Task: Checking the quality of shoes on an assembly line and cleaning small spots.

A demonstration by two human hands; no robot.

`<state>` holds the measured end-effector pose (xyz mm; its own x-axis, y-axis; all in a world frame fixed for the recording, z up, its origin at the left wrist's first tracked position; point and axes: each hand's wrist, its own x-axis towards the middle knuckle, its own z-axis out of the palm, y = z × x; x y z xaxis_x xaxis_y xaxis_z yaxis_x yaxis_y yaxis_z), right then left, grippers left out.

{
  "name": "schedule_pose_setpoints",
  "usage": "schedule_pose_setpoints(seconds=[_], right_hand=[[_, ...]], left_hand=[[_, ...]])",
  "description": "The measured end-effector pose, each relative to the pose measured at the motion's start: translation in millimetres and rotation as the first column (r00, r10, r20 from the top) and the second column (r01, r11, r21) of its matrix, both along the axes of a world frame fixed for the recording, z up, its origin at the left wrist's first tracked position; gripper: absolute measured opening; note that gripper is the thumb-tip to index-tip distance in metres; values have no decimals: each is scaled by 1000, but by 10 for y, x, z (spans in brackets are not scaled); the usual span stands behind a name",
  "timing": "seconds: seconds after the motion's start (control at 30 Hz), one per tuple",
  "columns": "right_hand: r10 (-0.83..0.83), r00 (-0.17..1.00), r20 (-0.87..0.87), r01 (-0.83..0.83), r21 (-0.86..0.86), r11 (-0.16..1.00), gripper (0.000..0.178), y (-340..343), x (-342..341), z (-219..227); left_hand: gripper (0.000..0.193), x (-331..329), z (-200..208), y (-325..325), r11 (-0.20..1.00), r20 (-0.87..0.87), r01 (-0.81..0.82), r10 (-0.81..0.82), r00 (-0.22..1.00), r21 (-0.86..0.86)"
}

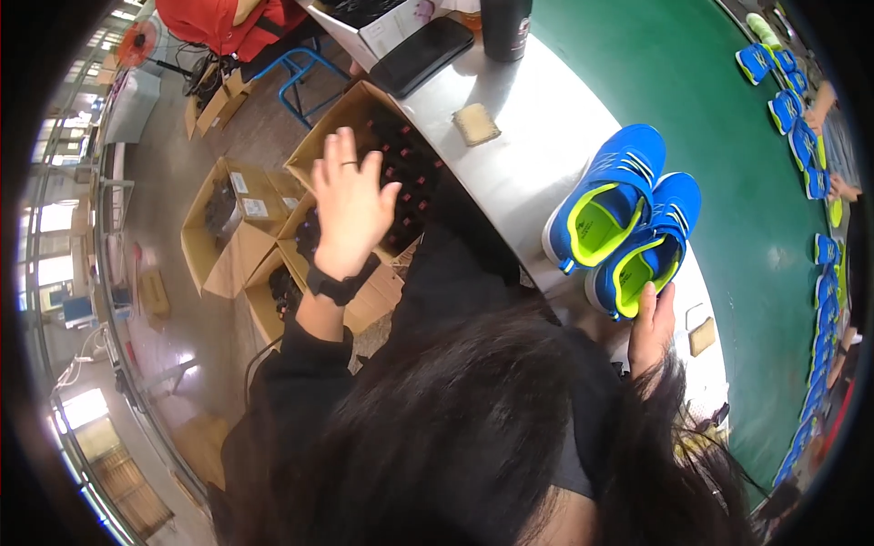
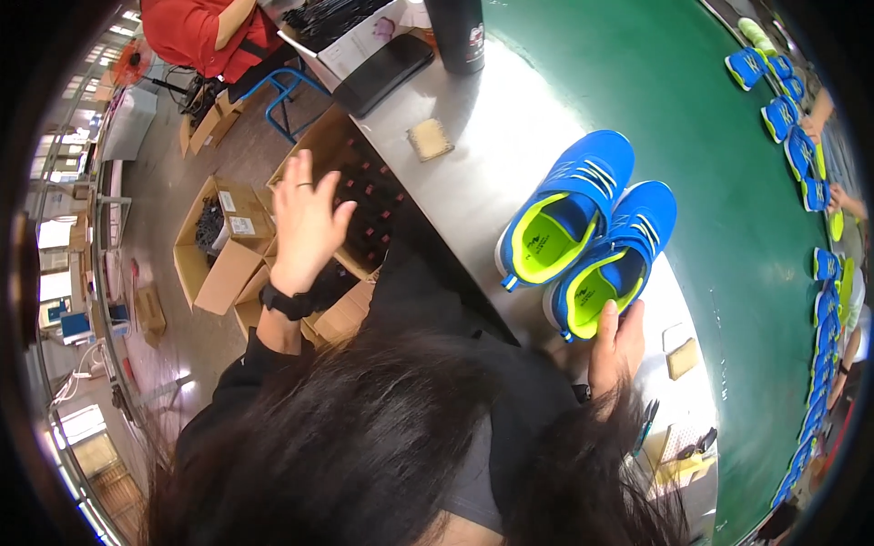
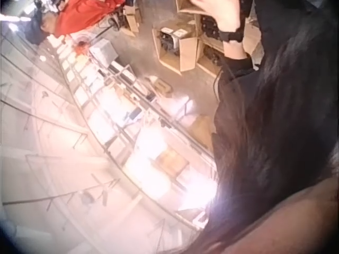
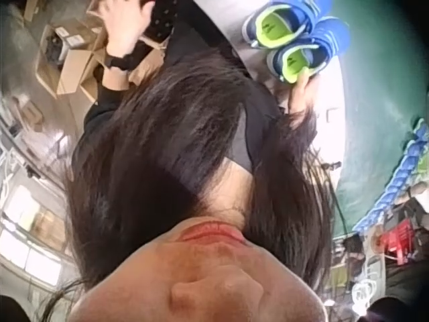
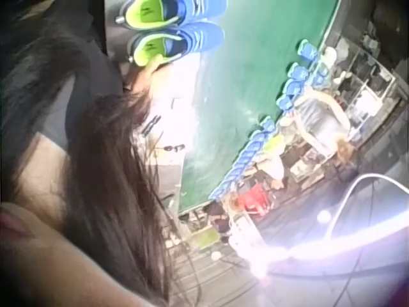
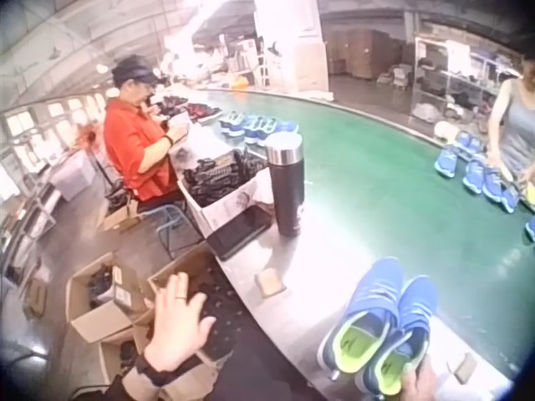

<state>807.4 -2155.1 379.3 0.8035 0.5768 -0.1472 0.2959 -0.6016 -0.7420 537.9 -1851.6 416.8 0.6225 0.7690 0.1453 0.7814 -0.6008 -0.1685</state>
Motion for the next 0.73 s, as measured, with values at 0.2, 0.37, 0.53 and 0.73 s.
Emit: schedule_pose_setpoints(seconds=[0.2, 0.37, 0.53, 0.73], right_hand=[[28, 994, -103, -30, -24, 999, 41, -61, 20, -36], [7, 995, -98, -16, -95, 995, 42, -51, 22, -26], [-6, 999, -33, 6, -1, 1000, 45, -26, 15, -69], [-100, 980, -171, 85, -89, 992, 54, 93, -27, 58]], left_hand=[[45, -271, -581, -425, 579, 243, 285, -151, 958, -764], [54, -957, -521, -227, 703, -877, -632, 24, 479, -326], [44, -839, -508, -89, 954, -131, -164, 134, 982, -252], [29, 535, 83, -459, 779, 593, 272, 153, 791, -564]])
